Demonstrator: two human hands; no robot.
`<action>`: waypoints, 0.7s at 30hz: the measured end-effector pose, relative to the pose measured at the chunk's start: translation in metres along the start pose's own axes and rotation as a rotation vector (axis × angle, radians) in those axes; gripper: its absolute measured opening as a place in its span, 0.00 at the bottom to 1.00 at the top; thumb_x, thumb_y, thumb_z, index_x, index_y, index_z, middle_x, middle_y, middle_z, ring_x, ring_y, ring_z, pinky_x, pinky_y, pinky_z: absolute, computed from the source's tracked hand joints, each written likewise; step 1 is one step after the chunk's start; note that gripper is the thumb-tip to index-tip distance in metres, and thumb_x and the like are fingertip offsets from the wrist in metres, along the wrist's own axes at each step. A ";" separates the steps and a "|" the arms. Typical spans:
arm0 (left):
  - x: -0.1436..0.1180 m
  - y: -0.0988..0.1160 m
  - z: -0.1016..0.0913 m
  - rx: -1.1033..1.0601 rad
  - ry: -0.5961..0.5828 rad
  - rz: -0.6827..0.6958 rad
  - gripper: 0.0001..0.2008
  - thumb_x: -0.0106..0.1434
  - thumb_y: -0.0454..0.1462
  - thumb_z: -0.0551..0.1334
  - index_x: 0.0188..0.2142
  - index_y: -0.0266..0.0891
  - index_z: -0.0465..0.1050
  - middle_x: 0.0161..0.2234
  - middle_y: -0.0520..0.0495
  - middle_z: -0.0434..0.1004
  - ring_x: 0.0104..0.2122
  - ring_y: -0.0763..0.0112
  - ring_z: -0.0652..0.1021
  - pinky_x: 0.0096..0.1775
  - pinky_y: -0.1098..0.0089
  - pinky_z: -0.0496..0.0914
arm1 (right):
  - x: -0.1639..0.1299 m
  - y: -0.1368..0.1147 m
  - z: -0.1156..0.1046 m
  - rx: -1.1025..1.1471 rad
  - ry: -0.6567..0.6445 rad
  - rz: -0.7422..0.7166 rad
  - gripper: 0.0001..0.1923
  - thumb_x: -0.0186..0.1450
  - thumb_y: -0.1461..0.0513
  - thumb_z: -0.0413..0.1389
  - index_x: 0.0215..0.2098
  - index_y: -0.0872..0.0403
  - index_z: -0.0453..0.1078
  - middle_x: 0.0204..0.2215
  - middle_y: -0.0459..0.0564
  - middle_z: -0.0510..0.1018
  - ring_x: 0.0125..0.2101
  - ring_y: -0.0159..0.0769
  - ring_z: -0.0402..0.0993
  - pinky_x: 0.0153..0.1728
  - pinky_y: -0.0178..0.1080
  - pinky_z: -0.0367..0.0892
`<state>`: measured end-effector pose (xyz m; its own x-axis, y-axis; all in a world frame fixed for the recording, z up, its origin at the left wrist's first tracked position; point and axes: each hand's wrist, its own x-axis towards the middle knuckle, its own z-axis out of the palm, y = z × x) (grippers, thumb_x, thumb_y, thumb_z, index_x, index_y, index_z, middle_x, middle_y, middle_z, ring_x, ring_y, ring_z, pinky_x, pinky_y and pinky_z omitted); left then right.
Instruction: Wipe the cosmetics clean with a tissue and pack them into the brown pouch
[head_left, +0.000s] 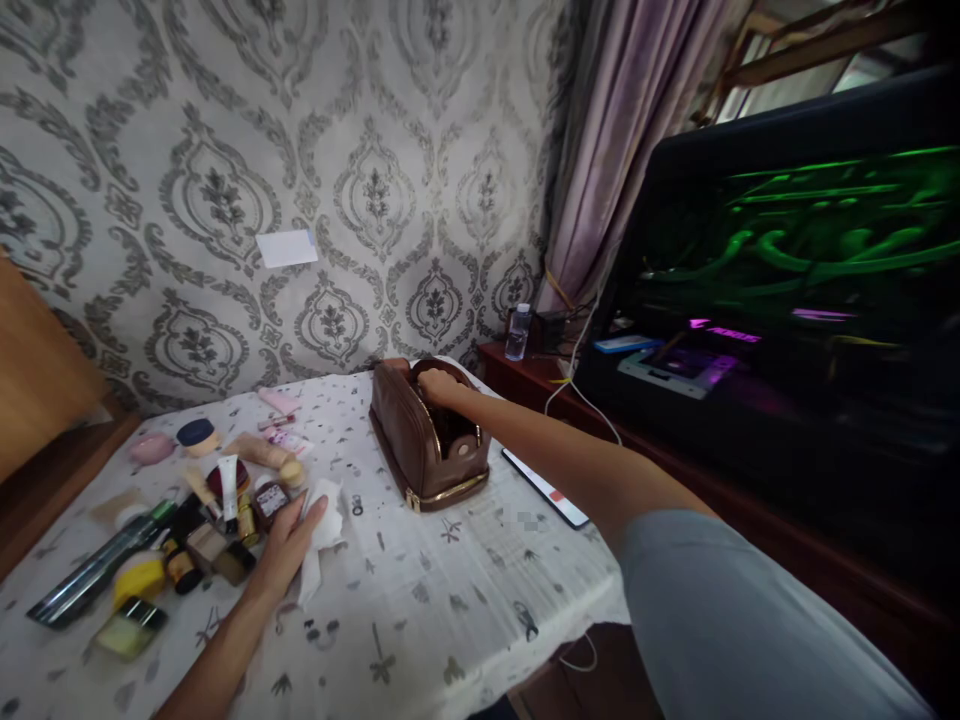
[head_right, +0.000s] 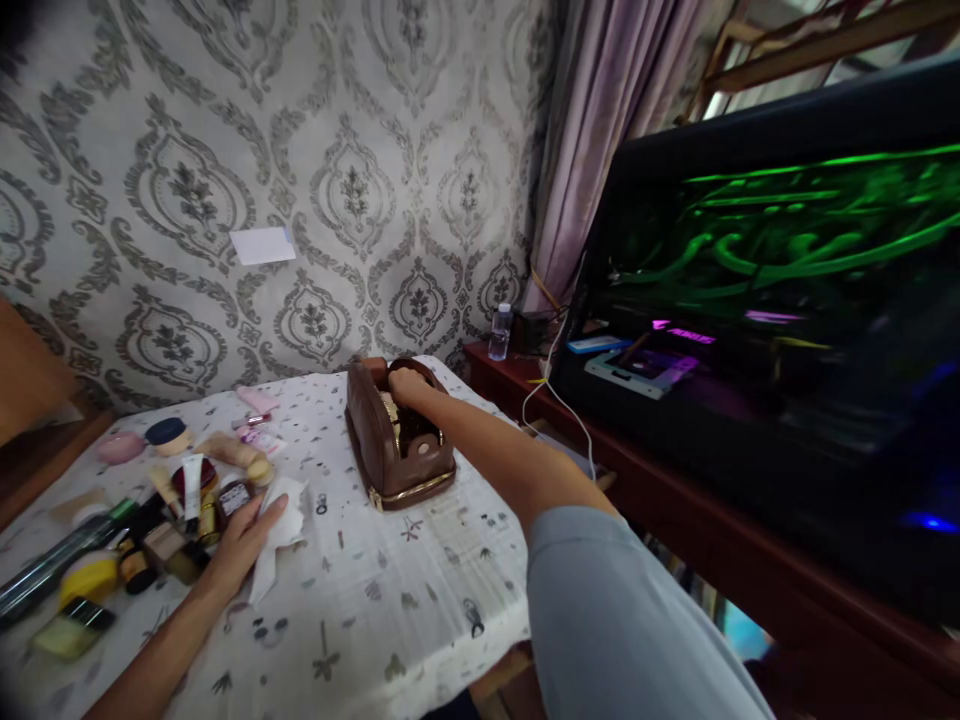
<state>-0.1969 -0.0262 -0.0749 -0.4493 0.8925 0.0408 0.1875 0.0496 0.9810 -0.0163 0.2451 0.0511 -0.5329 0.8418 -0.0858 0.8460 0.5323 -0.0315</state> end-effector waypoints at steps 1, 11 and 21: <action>0.000 0.000 0.000 0.005 0.002 0.005 0.31 0.57 0.58 0.64 0.48 0.35 0.76 0.39 0.43 0.82 0.40 0.56 0.80 0.45 0.64 0.73 | 0.004 -0.002 0.001 0.001 -0.006 0.008 0.19 0.69 0.56 0.57 0.54 0.57 0.69 0.52 0.56 0.74 0.49 0.42 0.74 0.49 0.49 0.72; 0.001 0.001 -0.001 0.063 -0.029 0.009 0.29 0.59 0.57 0.62 0.48 0.35 0.76 0.38 0.44 0.82 0.40 0.57 0.80 0.42 0.66 0.73 | 0.023 -0.004 0.014 0.018 -0.012 0.054 0.19 0.69 0.56 0.57 0.55 0.58 0.68 0.52 0.56 0.73 0.48 0.42 0.74 0.47 0.48 0.73; -0.002 0.010 0.002 0.048 -0.021 0.014 0.32 0.54 0.60 0.64 0.44 0.35 0.77 0.37 0.43 0.82 0.37 0.57 0.80 0.40 0.65 0.74 | -0.005 -0.003 -0.008 -0.060 0.055 -0.045 0.17 0.70 0.63 0.53 0.56 0.61 0.70 0.54 0.64 0.74 0.55 0.46 0.73 0.53 0.45 0.69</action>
<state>-0.1925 -0.0263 -0.0658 -0.4276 0.9026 0.0497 0.2357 0.0583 0.9701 -0.0161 0.2400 0.0593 -0.5721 0.8196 -0.0303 0.8193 0.5728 0.0261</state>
